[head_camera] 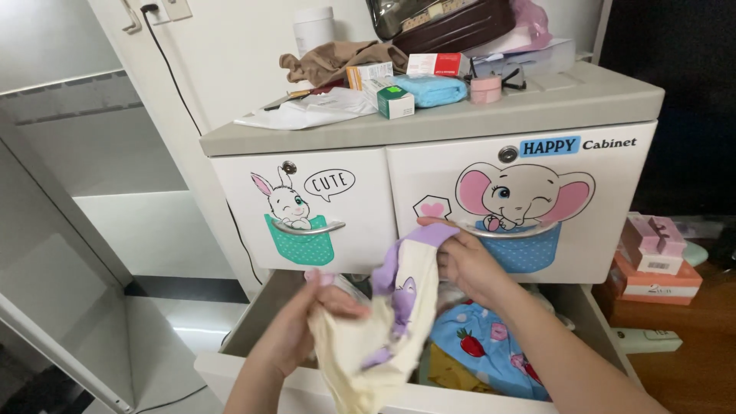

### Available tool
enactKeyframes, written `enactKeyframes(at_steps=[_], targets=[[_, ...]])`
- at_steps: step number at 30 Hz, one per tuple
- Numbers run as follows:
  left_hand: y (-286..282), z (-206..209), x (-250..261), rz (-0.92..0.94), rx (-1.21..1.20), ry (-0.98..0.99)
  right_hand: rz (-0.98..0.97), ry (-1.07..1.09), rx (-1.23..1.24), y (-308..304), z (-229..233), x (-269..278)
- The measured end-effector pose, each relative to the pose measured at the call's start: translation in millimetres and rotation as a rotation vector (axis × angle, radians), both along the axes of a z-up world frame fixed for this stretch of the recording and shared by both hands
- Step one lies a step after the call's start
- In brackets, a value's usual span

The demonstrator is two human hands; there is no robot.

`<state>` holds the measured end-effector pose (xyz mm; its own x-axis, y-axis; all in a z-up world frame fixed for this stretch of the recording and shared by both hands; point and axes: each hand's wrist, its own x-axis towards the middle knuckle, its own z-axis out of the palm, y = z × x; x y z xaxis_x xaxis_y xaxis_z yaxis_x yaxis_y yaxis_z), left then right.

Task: Searching through and organizing baby clothes in a plastic storage drawer.

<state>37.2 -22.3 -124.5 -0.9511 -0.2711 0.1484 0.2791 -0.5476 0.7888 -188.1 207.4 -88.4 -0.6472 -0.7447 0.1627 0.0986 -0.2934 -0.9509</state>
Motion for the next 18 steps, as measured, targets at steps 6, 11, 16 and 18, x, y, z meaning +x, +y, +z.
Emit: enactKeyframes(at_steps=[6, 11, 16, 18], targets=[[72, 16, -34, 0.08, -0.735, -0.392, 0.202, -0.183, -0.189, 3, -7, 10], [73, 27, -50, 0.202, -0.854, -0.23, 0.551, -0.338, -0.413, 14, -17, -1], [68, 62, -46, 0.111, -0.654, -0.264, 0.635, -0.31, -0.597, 28, 13, 3], [65, 76, -45, 0.115, -0.572, -0.224, 0.66, -0.307, -0.639, 29, 15, 1]])
